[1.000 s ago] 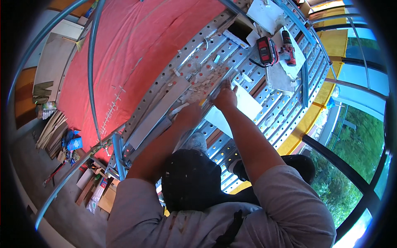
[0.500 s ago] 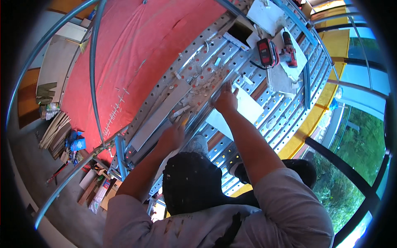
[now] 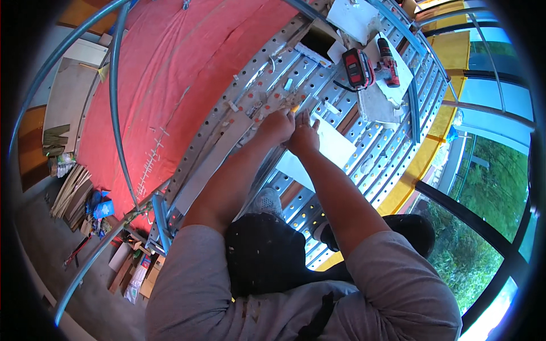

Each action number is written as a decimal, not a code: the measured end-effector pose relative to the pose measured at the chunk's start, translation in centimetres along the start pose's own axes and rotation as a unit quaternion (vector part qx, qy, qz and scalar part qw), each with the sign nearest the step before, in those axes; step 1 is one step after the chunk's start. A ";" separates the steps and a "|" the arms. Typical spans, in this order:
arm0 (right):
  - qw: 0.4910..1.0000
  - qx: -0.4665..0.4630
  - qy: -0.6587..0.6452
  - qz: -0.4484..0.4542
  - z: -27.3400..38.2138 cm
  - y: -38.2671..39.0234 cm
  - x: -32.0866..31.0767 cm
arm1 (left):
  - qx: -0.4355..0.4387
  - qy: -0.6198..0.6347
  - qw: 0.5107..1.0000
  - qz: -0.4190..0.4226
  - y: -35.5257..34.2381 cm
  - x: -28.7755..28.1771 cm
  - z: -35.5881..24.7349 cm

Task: The person, positioned on scaffolding, uses a utility knife to cut a piece of drywall and fits it into a hole in the ceiling while holding a metal ruler.

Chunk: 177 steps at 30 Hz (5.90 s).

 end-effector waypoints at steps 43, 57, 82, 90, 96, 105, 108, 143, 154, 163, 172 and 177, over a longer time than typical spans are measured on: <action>0.986 0.095 -0.132 0.033 -1.0 0.2 -0.1 | -0.033 -0.019 0.998 0.054 3.1 -0.7 0.5; 0.999 0.048 -0.019 -0.003 -1.2 0.4 -0.7 | -0.049 -0.025 0.998 0.019 17.8 -1.0 8.1; 0.993 0.079 -0.092 0.010 -1.5 -0.2 0.6 | -0.020 -0.017 0.999 0.032 2.1 0.4 -0.6; 0.998 0.024 -0.028 0.048 -0.2 1.0 -2.3 | -0.048 -0.016 0.997 0.052 13.5 -1.0 6.1; 0.998 0.047 -0.051 0.004 -0.5 0.8 -1.3 | -0.067 -0.028 0.996 0.047 19.6 -1.2 10.5; 0.995 0.074 -0.060 0.000 -1.7 0.9 -1.2 | -0.043 0.019 0.999 0.009 12.1 -2.7 3.9; 0.988 0.087 -0.115 0.056 -0.3 0.8 -1.6 | -0.041 0.017 0.999 0.031 5.6 -3.1 0.9; 0.986 0.094 -0.132 0.036 -0.9 1.1 -1.6 | -0.075 -0.017 0.995 0.058 19.3 -3.7 7.7; 0.986 0.105 -0.122 0.039 -0.7 0.7 -1.6 | 0.021 -0.031 0.999 0.005 1.4 0.0 -0.8; 0.990 0.094 -0.097 0.039 -1.1 0.4 -0.9 | -0.037 -0.030 0.997 0.058 10.5 -0.5 3.4; 0.983 0.100 -0.138 0.063 0.3 1.7 -3.5 | -0.069 -0.059 0.995 0.034 18.8 -0.9 8.3; 0.985 0.093 -0.135 0.044 -0.6 1.5 -1.9 | -0.162 -0.059 0.981 0.093 22.4 -0.9 10.8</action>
Point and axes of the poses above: each hand's wrist, its own y-axis away from the middle knuckle, its own x-axis out of the palm, z = x × y, the point moved 2 cm from there along -y, towards the middle knuckle, and after that the axes turned 2 degrees about x, right-handed, at the moved point
